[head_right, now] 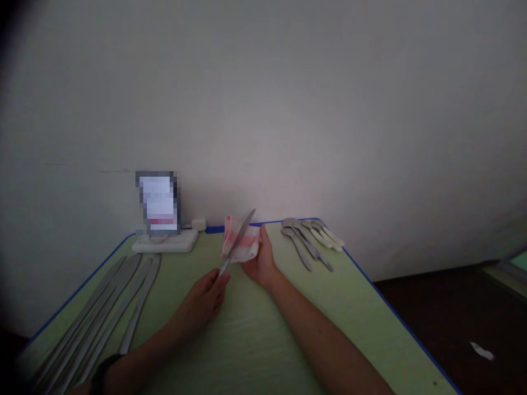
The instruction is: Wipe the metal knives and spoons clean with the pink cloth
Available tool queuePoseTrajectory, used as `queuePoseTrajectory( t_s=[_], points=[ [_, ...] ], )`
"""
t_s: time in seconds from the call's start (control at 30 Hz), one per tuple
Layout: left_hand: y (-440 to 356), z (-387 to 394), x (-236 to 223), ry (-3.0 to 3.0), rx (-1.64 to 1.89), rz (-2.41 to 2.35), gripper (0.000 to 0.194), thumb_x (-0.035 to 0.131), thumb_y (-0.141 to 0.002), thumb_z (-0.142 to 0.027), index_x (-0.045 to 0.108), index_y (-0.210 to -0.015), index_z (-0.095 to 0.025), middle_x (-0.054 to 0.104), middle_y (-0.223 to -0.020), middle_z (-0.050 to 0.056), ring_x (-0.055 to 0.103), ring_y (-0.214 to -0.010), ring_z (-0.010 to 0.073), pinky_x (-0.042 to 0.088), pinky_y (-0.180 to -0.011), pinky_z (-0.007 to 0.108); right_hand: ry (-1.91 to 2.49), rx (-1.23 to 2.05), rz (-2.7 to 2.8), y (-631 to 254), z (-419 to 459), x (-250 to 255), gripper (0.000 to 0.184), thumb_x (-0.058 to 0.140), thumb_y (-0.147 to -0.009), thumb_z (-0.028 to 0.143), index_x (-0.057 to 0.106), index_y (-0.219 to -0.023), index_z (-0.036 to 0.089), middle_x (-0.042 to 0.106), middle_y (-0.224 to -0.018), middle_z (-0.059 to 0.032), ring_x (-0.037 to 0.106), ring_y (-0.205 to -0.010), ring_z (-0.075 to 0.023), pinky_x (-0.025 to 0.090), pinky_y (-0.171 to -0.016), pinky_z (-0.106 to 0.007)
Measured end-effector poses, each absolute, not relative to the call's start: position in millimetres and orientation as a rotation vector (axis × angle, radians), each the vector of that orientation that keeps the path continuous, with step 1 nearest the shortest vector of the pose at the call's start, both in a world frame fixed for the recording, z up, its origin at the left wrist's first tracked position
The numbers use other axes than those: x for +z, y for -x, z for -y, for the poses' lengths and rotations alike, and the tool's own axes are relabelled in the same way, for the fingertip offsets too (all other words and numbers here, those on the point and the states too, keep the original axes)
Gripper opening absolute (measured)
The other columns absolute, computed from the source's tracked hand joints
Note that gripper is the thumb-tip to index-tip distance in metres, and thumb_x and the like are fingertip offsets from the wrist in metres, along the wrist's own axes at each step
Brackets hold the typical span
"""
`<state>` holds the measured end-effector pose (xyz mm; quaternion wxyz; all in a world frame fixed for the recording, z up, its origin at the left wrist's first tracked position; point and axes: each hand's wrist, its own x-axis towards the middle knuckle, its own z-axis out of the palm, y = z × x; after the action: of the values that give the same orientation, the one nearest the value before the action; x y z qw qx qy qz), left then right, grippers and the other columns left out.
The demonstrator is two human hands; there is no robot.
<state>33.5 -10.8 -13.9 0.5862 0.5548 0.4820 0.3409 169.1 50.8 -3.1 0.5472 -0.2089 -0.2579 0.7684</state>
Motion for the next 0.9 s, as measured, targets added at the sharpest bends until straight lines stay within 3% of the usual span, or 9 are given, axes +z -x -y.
queuePoseTrajectory(
  t_s=[0.1, 0.3, 0.5, 0.67, 0.9],
  points=[
    [-32.5, 10.8, -13.2, -1.289, 0.835, -1.160, 0.037, 0.046, -0.080, -0.054, 0.033, -0.067, -0.022, 0.030, -0.049, -0.012, 0.030, -0.039, 0.0057, 0.025, -0.037, 0.018, 0.506, 1.800, 0.558, -171.7, -52.6, -5.0, 0.060, 0.027, -0.083, 0.063, 0.065, -0.086, 0.016, 0.069, -0.078, -0.0078, 0.063, -0.082, -0.0221, 0.047, -0.075, -0.036],
    [-35.4, 14.5, -10.3, -1.154, 0.856, -1.101, 0.040, 0.048, -0.076, -0.058, 0.030, -0.069, -0.023, 0.027, -0.050, -0.012, 0.026, -0.039, 0.0054, 0.022, -0.036, 0.017, 0.565, 1.765, 0.580, -169.0, -60.3, -11.2, 0.032, 0.040, -0.087, 0.035, 0.065, -0.078, 0.017, 0.069, -0.072, -0.0037, 0.063, -0.077, -0.0179, 0.047, -0.073, -0.031],
    [-35.5, 14.2, -13.7, -1.197, 0.832, -1.110, 0.034, 0.043, -0.080, -0.054, 0.031, -0.073, -0.023, 0.029, -0.054, -0.011, 0.029, -0.042, 0.0060, 0.023, -0.039, 0.018, 0.614, 1.741, 0.733, -166.0, -55.0, -14.6, 0.021, 0.060, -0.077, 0.035, 0.065, -0.082, 0.016, 0.068, -0.072, -0.0019, 0.060, -0.068, -0.0142, 0.045, -0.069, -0.026],
    [-34.9, 12.4, -18.6, -1.325, 0.780, -1.147, 0.029, 0.037, -0.085, -0.050, 0.035, -0.076, -0.022, 0.030, -0.055, -0.010, 0.032, -0.044, 0.0078, 0.025, -0.041, 0.020, 0.593, 1.783, 0.809, -166.8, -53.5, -16.3, 0.025, 0.068, -0.070, 0.038, 0.064, -0.080, 0.015, 0.067, -0.070, -0.0008, 0.058, -0.065, -0.0132, 0.044, -0.067, -0.026],
    [-31.5, 12.1, -7.4, -1.791, 0.694, -1.247, 0.024, 0.034, -0.087, -0.037, 0.048, -0.088, -0.018, 0.056, -0.072, 0.002, 0.052, -0.064, 0.0166, 0.037, -0.062, 0.028, 0.643, 1.763, 0.773, -164.9, -49.7, -12.4, 0.022, 0.071, -0.068, 0.034, 0.064, -0.074, 0.014, 0.065, -0.066, 0.0005, 0.055, -0.059, -0.0099, 0.043, -0.062, -0.023]
  ],
)
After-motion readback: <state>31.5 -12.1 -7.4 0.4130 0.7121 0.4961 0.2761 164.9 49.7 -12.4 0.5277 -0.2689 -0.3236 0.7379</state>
